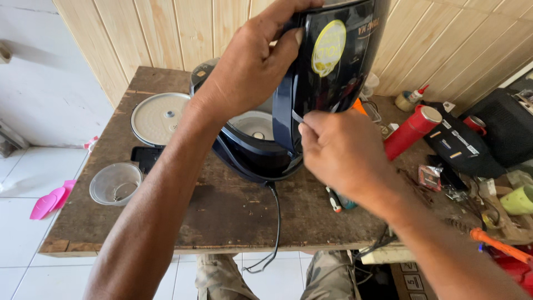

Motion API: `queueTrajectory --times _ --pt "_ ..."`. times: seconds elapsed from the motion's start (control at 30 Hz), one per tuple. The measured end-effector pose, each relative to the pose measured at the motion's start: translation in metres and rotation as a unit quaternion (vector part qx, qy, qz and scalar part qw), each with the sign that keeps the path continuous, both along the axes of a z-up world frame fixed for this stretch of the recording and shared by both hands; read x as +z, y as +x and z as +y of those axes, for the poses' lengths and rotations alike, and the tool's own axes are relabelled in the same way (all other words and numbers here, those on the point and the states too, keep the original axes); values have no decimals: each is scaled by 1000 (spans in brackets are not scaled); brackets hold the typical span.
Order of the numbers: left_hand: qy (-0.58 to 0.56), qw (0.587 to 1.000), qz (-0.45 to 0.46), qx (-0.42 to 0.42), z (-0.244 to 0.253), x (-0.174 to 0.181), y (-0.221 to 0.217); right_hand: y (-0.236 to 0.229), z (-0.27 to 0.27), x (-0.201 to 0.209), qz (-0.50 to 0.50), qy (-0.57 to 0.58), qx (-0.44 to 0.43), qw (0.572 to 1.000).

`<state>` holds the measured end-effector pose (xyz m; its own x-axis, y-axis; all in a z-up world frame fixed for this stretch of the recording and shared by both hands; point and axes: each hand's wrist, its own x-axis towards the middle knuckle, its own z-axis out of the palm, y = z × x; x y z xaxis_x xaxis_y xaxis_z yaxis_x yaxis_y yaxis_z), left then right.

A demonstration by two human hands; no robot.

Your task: The person disassembles a rice cooker by removing the inner lid and using a screwdriver to pry open the outer casing. They then reassemble the unit, securing the casing and lid back into place.

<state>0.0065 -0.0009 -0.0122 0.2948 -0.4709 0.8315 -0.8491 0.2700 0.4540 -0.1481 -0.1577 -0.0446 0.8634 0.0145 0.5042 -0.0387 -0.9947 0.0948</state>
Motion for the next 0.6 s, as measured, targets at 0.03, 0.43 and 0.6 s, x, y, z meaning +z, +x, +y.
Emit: queueTrajectory --times 0.03,0.43,0.6 --pt "-3 1000 0 9 0 -1 2 3 -4 7 32 12 19 999" --pt "-17 1000 6 6 -3 -1 -11 20 -17 65 249 117 74 958" --pt "3 1000 2 1 2 0 -18 22 -10 76 310 140 60 938"
